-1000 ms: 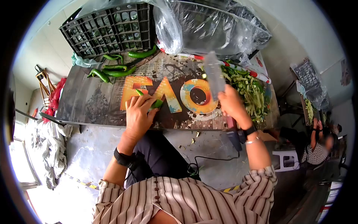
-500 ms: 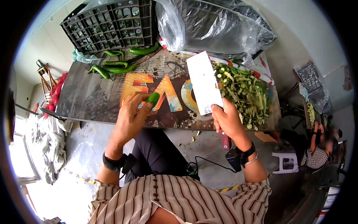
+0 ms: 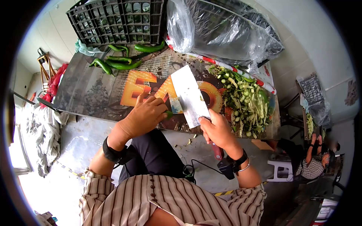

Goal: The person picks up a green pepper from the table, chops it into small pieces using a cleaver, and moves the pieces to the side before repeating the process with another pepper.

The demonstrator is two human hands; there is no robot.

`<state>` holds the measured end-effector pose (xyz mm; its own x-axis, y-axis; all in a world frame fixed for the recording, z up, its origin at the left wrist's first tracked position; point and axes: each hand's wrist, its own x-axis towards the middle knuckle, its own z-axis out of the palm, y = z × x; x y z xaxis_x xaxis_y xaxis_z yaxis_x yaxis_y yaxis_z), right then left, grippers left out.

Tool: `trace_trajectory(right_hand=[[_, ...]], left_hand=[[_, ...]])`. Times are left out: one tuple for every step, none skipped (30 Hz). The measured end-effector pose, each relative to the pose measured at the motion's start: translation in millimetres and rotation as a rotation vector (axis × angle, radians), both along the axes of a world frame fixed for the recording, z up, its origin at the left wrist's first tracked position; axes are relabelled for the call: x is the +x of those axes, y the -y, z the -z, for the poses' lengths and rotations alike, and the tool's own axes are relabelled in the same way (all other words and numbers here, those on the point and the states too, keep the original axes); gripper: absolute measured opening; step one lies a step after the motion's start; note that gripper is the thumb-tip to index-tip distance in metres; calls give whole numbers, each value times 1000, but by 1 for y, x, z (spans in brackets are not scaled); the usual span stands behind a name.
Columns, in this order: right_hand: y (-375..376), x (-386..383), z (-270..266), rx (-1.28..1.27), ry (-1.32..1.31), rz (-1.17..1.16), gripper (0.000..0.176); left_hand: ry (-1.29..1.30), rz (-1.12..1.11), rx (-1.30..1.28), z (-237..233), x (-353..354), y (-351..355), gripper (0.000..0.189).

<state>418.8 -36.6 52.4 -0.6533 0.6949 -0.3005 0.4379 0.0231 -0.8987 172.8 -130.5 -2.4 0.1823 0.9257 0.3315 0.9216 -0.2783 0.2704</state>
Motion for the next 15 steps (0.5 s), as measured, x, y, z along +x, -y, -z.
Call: trace_trajectory(right_hand=[[0,0,1,0,4,-3,16],[0,-1,2,-24,10,-6,15],[0,-1,3,-49,15,-9,14],[0,-2,4,-49,17,-13,14],[0,-2,5,-46,17,-12,14],[0,-3,6,-43,18,-11,14],[1,-3,8,-44,18,-16,14],[1,-4,9,-37,40,-15,14],[1,-4,10,-29,62,-14,14],[2,-5,9,-28,63,-15,14],[3,-7,9,-35,40,-13,15],[4,-8,8,-41,18,-10,17],[4,-8,8,-41,21,-10,17],[5,-8,9,-32,31,-15,17],[5,-8,8,-22,39,-20,17]], left_hand=[[4,-3,0,0,1,0,17],[4,-19,-46,-2,3,0,17],[3,-35,-92,-3,3,0,17],[5,-38,-92,-1,2,-1,17],[29,-23,-55,1,0,-2,18],[53,-8,-17,2,-2,-2,18],[53,-12,-18,3,-3,-4,18],[98,-21,-3,2,-4,-6,18],[142,-30,13,0,-4,-7,18],[143,-31,14,-3,-2,-8,18],[172,-61,46,-7,0,-7,18],[202,-91,79,-9,2,-7,18],[206,-91,79,-5,4,-8,18],[227,-115,162,5,7,-8,18],[247,-140,247,9,10,-8,18]])
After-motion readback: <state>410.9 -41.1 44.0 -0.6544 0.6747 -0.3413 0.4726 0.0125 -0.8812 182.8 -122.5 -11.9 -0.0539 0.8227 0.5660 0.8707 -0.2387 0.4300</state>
